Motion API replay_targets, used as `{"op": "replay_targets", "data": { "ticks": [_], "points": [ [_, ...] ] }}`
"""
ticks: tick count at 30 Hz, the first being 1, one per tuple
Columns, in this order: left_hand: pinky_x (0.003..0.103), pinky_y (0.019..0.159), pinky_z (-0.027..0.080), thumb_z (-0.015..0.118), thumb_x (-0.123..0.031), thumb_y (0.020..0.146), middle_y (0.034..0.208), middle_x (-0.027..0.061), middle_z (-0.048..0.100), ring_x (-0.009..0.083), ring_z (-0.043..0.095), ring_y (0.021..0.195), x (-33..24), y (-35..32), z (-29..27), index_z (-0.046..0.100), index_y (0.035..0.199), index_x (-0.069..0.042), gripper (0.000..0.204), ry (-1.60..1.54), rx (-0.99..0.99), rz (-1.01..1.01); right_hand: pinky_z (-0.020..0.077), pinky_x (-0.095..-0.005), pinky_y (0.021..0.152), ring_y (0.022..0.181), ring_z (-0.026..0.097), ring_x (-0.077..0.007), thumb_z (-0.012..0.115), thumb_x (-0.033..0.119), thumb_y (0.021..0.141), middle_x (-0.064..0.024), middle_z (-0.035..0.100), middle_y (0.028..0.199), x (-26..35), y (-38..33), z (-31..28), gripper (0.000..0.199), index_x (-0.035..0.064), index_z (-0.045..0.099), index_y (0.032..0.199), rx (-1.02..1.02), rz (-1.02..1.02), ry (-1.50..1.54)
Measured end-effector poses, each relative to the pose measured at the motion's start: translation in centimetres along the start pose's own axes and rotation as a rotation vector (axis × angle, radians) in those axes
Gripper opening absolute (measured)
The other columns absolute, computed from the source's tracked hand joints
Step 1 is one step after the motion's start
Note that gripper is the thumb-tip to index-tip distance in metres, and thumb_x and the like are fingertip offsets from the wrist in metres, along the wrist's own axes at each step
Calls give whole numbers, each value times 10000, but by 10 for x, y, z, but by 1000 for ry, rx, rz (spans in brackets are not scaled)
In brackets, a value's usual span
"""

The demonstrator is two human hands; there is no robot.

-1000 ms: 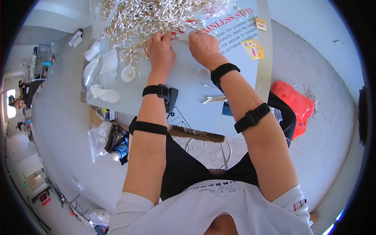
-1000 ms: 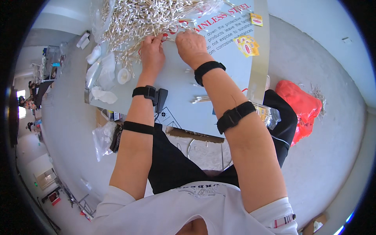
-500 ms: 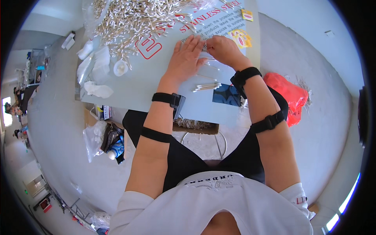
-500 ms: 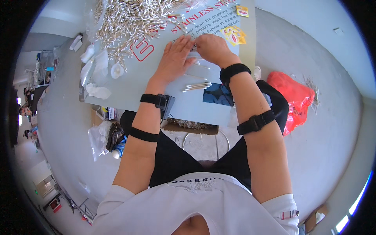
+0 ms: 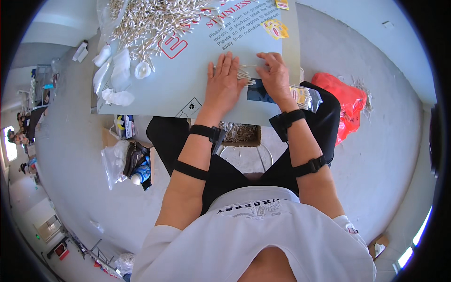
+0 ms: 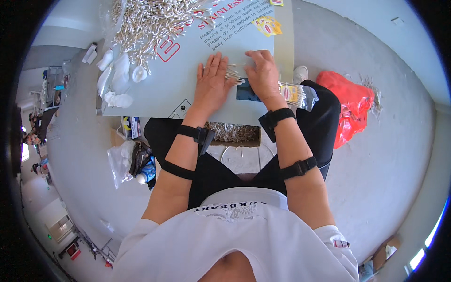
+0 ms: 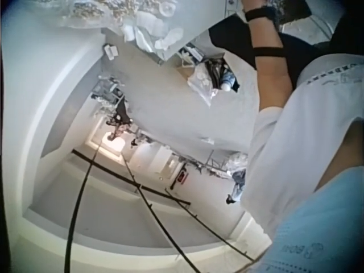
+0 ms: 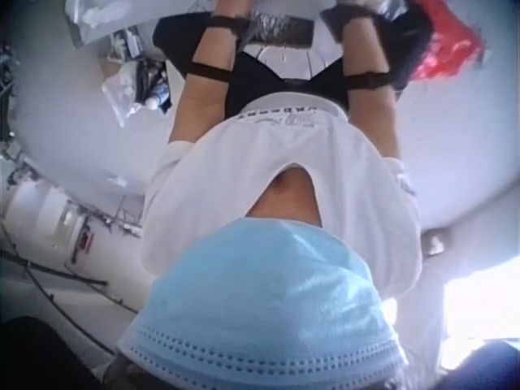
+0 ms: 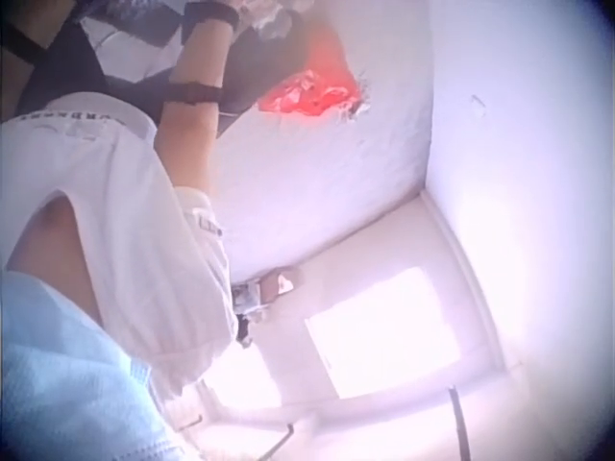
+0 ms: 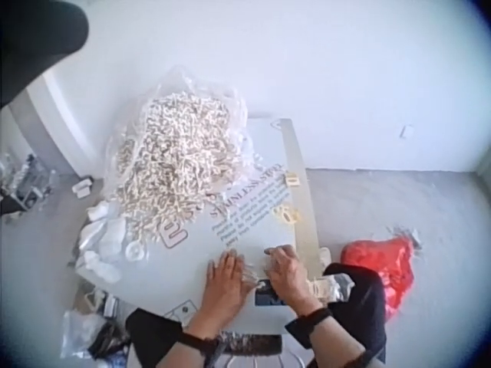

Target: Gathering and packaging a bundle of cotton swabs into a small plastic bag.

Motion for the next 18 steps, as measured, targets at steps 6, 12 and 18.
{"op": "replay_targets", "data": {
  "ticks": [6, 12, 18],
  "points": [
    [508, 1159, 155, 581, -374, 905, 1527, 156, 297, 294, 247, 1430, 4, -3, -1, 359, 1434, -18, 676, -50, -11, 31, 508, -416, 749, 910, 613, -303, 630, 94, 773, -105, 612, 892, 10, 13, 20, 99, 95, 653, 869, 271, -241, -300],
    [507, 1158, 156, 560, -385, 916, 1541, 154, 262, 301, 219, 1438, 3, -14, 2, 309, 1460, -32, 695, -37, -20, 21, 493, -418, 708, 796, 614, -328, 624, 90, 790, -121, 588, 803, 0, 14, 0, 27, 64, 632, 794, 317, -230, -358],
    [513, 1145, 179, 578, -406, 895, 1521, 210, 265, 374, 232, 1415, -21, -33, 4, 309, 1443, 8, 737, -29, -104, -45, 502, -399, 716, 804, 617, -324, 641, 97, 765, -121, 596, 815, 6, 15, 8, 55, 62, 655, 805, 205, -80, -264]
  ]
}}
Point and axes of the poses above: each hand's wrist, its own y-axis towards the middle knuckle, its own z-axis out of the palm, x = y × z, the point moved 7 cm from there along y, towards the middle knuckle
